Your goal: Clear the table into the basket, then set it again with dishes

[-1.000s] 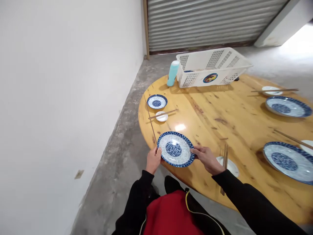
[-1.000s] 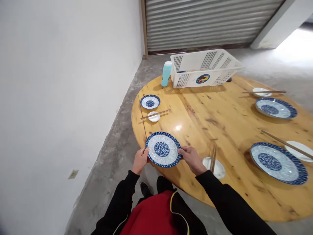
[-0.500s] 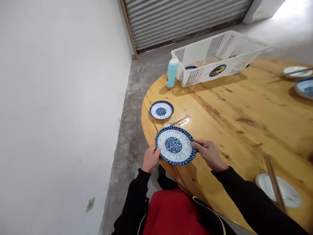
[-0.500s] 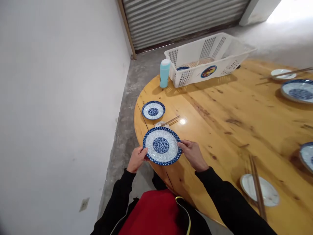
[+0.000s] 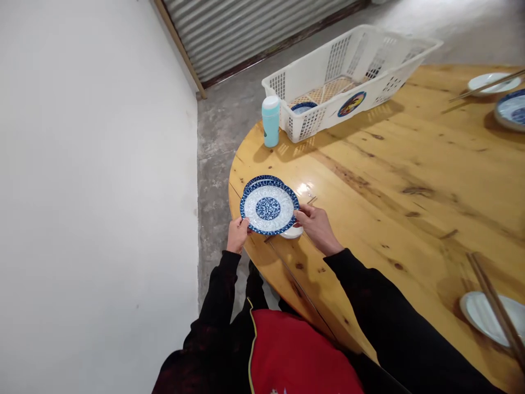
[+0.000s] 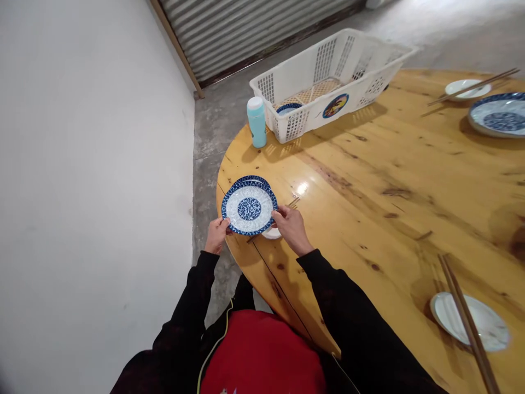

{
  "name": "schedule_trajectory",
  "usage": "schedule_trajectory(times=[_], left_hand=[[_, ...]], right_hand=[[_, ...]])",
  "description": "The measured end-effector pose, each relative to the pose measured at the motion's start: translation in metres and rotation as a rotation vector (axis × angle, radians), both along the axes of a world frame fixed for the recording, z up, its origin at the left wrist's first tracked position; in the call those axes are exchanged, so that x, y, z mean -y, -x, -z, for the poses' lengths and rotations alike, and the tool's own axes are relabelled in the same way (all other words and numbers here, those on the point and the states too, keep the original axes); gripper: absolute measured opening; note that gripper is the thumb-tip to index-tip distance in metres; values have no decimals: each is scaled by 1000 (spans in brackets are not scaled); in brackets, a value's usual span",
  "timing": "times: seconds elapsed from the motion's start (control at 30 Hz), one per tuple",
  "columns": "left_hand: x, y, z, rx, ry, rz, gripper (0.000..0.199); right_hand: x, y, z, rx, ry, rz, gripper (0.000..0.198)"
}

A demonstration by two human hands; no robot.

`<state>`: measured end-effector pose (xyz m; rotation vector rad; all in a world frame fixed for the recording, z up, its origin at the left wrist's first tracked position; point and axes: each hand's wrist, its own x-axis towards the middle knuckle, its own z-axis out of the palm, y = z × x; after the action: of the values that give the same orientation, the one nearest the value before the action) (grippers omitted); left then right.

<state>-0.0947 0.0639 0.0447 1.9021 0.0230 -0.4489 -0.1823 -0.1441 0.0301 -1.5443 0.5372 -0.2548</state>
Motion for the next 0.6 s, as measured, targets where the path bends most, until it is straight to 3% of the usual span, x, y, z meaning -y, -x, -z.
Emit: schedule_trajectory(times=[0.13,0.23,0.4,0.6], left_hand=[[11,-42,10,-9,17,89,25],[14,-74,20,-25,-21,171,23],[15,-117,34,14,-232,339,28],[18,-149,36,67,-446,468,38]], right_hand=[[9,-36,7,-150,199,63,16],[13,-58,14,-299,397,68,17],[14,-80,30,-519,520,39,23],[12,-93,41,-674,736,-58,29]])
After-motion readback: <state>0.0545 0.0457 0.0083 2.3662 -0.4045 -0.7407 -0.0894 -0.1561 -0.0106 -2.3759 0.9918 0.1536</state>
